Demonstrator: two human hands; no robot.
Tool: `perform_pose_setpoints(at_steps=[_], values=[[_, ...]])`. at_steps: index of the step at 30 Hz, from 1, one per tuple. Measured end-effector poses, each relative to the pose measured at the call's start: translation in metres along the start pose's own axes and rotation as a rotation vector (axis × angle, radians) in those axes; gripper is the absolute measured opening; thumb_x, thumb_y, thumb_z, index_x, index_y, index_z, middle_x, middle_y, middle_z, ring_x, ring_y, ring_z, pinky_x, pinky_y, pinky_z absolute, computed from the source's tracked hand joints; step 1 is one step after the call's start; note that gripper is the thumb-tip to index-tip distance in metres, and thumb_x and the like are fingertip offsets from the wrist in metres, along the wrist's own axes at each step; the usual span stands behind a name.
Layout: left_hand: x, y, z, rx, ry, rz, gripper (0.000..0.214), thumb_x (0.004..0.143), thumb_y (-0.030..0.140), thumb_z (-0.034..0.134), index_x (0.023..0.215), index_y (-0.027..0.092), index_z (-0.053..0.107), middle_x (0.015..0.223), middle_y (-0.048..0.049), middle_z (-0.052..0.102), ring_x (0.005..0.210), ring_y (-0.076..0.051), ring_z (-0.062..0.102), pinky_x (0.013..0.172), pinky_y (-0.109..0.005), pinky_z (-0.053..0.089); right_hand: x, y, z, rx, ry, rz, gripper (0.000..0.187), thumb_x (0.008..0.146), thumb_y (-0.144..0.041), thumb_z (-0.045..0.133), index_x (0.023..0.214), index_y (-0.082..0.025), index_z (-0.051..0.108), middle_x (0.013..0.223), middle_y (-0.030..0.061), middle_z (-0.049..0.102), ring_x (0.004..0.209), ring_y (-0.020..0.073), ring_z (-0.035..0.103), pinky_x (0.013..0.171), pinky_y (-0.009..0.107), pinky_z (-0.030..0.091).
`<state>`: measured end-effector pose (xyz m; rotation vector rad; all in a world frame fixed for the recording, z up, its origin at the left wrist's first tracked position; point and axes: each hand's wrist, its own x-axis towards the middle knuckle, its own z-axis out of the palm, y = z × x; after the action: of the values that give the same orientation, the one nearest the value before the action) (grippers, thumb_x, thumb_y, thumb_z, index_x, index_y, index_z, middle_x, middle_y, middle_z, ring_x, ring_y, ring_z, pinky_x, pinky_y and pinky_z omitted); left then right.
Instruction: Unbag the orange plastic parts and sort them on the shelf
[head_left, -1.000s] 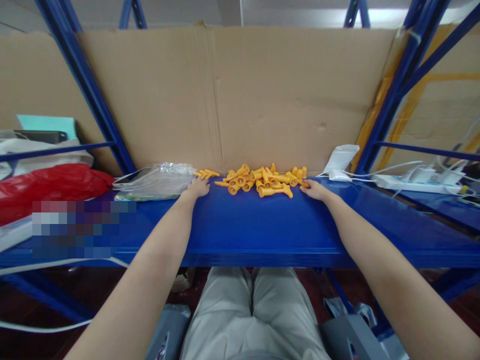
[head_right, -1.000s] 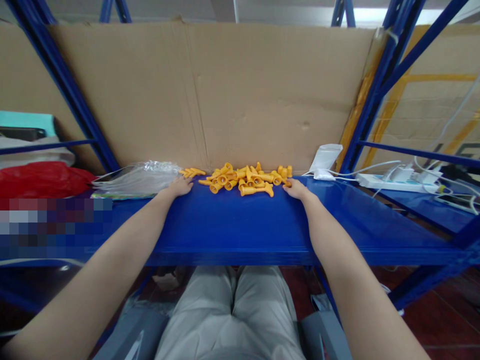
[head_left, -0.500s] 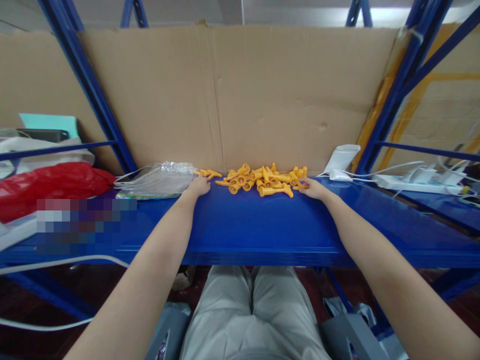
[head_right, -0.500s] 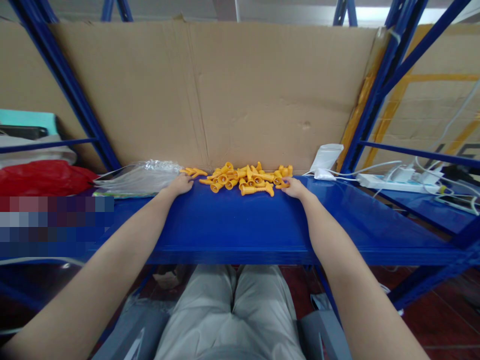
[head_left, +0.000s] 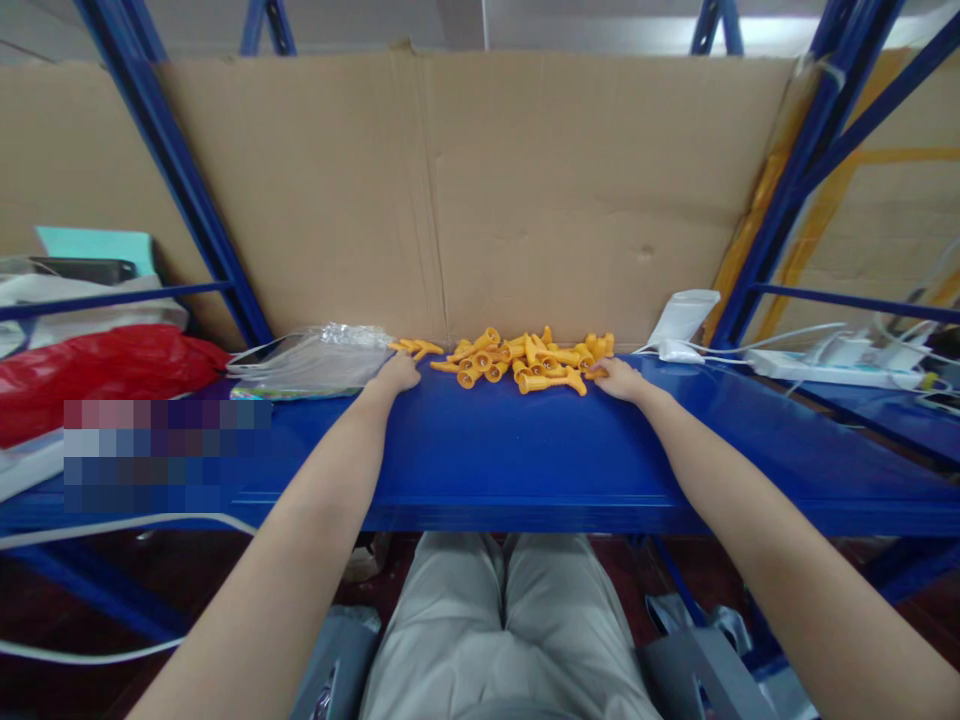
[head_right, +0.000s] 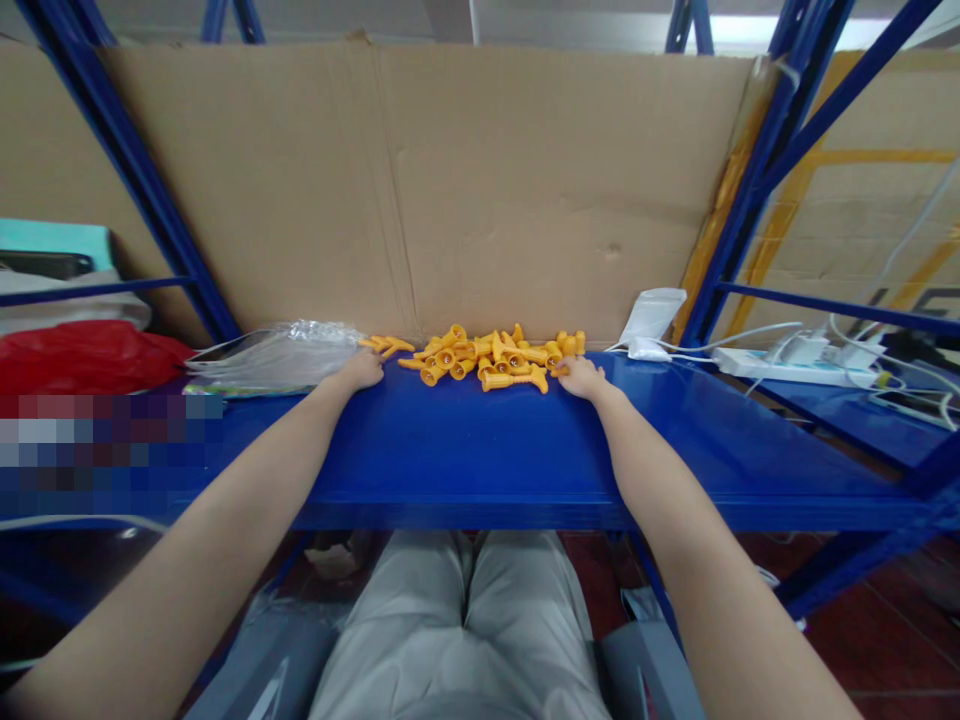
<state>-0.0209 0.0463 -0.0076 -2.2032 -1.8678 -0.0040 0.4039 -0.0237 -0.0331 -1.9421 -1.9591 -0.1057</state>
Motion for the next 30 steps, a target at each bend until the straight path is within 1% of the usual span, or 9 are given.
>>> perform_pose_setpoints(at_steps=[2, 5, 10, 12, 15, 19, 21, 24, 30], values=[[0.001, 0.001, 0.000, -0.001, -0.002, 0.001, 0.054, 0.083, 0.017, 0.038, 0.131, 0.008, 0.062, 0.136, -0.0185, 0.060, 0.124, -0.025, 0.058, 0.104, -0.028, 0.043, -0.005, -0.008, -0.004, -0.023, -0.015, 0.075, 0.037, 0.084, -0.021, 0.050, 0.119, -0.022, 0.061, 0.131, 0.0145, 0.061, 0.126, 0.0349, 0.055, 0.101, 0.056, 0.046], [0.003, 0.001, 0.001, 0.002, 0.014, 0.008, 0.053, 0.083, 0.018, 0.040, 0.130, 0.010, 0.062, 0.133, -0.0167, 0.062, 0.125, -0.027, 0.057, 0.105, -0.032, 0.042, -0.011, -0.015, -0.011, -0.043, 0.007, 0.105, 0.040, 0.083, -0.014, 0.047, 0.121, -0.019, 0.058, 0.131, 0.0166, 0.060, 0.126, 0.0343, 0.055, 0.102, 0.055, 0.045], [0.004, 0.000, 0.004, 0.021, -0.018, 0.071, 0.046, 0.086, 0.019, 0.040, 0.122, 0.010, 0.066, 0.129, -0.0139, 0.065, 0.130, -0.028, 0.051, 0.111, -0.033, 0.036, -0.015, -0.015, -0.021, -0.018, 0.114, 0.145, 0.043, 0.087, -0.011, 0.040, 0.128, -0.015, 0.051, 0.132, 0.0208, 0.058, 0.124, 0.0345, 0.055, 0.101, 0.050, 0.045], [0.003, 0.001, 0.004, 0.000, -0.019, 0.049, 0.048, 0.089, 0.020, 0.039, 0.130, 0.010, 0.061, 0.134, -0.0143, 0.062, 0.133, -0.028, 0.048, 0.113, -0.035, 0.033, -0.015, -0.014, -0.025, 0.011, 0.184, 0.144, 0.041, 0.086, -0.010, 0.040, 0.126, -0.014, 0.050, 0.130, 0.0215, 0.058, 0.123, 0.0349, 0.056, 0.098, 0.047, 0.046], [0.001, 0.003, 0.005, -0.070, -0.012, -0.048, 0.055, 0.094, 0.027, 0.033, 0.146, 0.011, 0.046, 0.149, -0.0161, 0.049, 0.140, -0.027, 0.042, 0.114, -0.036, 0.033, -0.015, -0.017, -0.030, 0.083, 0.298, 0.106, 0.037, 0.086, -0.010, 0.040, 0.119, -0.016, 0.052, 0.123, 0.0183, 0.062, 0.119, 0.0328, 0.058, 0.097, 0.043, 0.047], [0.000, 0.003, 0.006, -0.113, -0.008, -0.076, 0.057, 0.098, 0.032, 0.030, 0.151, 0.013, 0.039, 0.156, -0.0150, 0.039, 0.145, -0.026, 0.036, 0.116, -0.034, 0.032, -0.015, -0.025, -0.040, 0.204, 0.445, 0.015, 0.032, 0.086, -0.015, 0.041, 0.116, -0.019, 0.054, 0.119, 0.0135, 0.065, 0.115, 0.0291, 0.059, 0.098, 0.039, 0.046], [0.001, 0.002, 0.007, -0.110, 0.013, -0.044, 0.056, 0.098, 0.031, 0.029, 0.149, 0.013, 0.041, 0.156, -0.0145, 0.040, 0.144, -0.024, 0.037, 0.116, -0.032, 0.031, -0.015, -0.031, -0.044, 0.275, 0.506, -0.012, 0.032, 0.087, -0.019, 0.043, 0.117, -0.018, 0.053, 0.120, 0.0133, 0.065, 0.113, 0.0286, 0.060, 0.097, 0.038, 0.046], [0.002, 0.000, 0.007, -0.100, 0.045, -0.021, 0.052, 0.098, 0.030, 0.029, 0.141, 0.012, 0.053, 0.148, -0.0162, 0.049, 0.138, -0.025, 0.045, 0.114, -0.033, 0.034, -0.017, -0.040, -0.050, 0.342, 0.563, -0.028, 0.030, 0.087, -0.026, 0.047, 0.115, -0.018, 0.055, 0.115, 0.0124, 0.067, 0.105, 0.0276, 0.062, 0.092, 0.039, 0.048], [-0.001, 0.003, 0.002, -0.036, 0.101, -0.040, 0.051, 0.096, 0.026, 0.026, 0.118, 0.009, 0.069, 0.130, -0.0171, 0.063, 0.122, -0.026, 0.058, 0.106, -0.033, 0.042, -0.015, -0.043, -0.050, 0.411, 0.572, -0.005, 0.024, 0.085, -0.038, 0.054, 0.097, -0.019, 0.060, 0.089, 0.0074, 0.069, 0.084, 0.0223, 0.064, 0.079, 0.034, 0.051]])
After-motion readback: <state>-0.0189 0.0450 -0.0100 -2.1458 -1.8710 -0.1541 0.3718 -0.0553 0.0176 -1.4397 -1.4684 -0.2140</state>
